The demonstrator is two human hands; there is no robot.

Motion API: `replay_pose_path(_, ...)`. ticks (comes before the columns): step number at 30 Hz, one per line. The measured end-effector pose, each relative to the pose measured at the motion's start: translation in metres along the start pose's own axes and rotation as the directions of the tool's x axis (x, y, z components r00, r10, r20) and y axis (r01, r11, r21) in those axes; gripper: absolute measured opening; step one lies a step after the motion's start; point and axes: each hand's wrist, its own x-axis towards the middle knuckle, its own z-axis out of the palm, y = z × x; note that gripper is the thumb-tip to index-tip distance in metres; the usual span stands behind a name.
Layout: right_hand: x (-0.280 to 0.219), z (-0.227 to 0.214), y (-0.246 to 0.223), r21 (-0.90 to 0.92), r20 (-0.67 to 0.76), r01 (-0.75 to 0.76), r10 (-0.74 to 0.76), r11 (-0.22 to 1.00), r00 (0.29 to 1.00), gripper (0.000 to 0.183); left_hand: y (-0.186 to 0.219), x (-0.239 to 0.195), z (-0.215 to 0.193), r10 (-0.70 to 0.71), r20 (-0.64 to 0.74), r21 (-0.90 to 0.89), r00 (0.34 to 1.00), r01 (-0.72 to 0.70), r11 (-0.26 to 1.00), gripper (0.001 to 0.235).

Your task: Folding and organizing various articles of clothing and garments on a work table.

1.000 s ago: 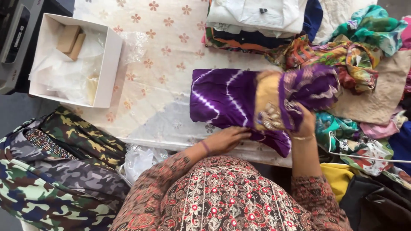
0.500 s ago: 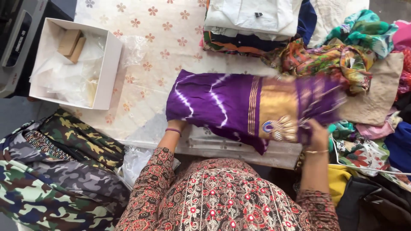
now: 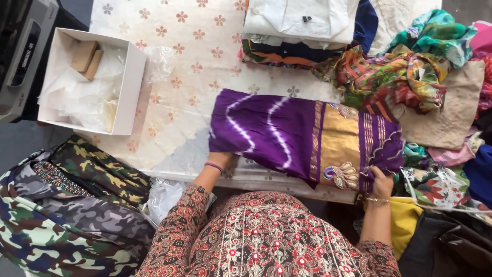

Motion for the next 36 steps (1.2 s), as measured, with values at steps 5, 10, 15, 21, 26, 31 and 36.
replay_pose_path(5,0.001,0.022,-0.030,0.077,0.091,-0.082,0.075,0.994,0.993,0.037,0.064,-0.005,-0.025,0.055,0.027,-0.272,0.998,-0.045,0.961,0.039)
replay_pose_path(10,-0.066,0.129,-0.168,0.385,0.201,0.078,-0.166,0.920,0.966,0.046,0.047,0.021,-0.002,-0.104,0.372,-0.068,0.922,0.139,0.988,0.040)
replay_pose_path(15,-0.033,0.078,-0.120,0.220,0.190,0.037,-0.080,0.975,0.979,0.037,-0.011,0.017,-0.012,-0.039,-0.012,0.016,0.999,0.039,0.999,0.069)
replay_pose_path(21,0.008,0.033,-0.011,-0.079,0.060,-0.107,0.112,0.991,0.992,0.050,-0.031,-0.007,-0.043,-0.126,0.006,0.006,0.992,0.126,0.992,0.086)
replay_pose_path(26,0.020,0.016,-0.032,-0.171,0.054,-0.023,0.033,0.985,0.998,0.051,-0.002,-0.026,-0.074,0.130,-0.121,-0.037,0.984,-0.135,0.990,0.063)
replay_pose_path(31,0.015,-0.004,-0.090,0.009,0.035,0.232,-0.232,0.973,0.972,0.053,0.017,-0.033,-0.093,0.155,0.090,0.003,0.984,-0.156,0.988,0.036)
replay_pose_path(36,-0.020,0.027,-0.104,-0.879,0.295,0.457,-0.601,0.134,0.743,0.061,0.036,-0.047,-0.136,0.287,0.074,-0.142,0.955,-0.275,0.951,0.030)
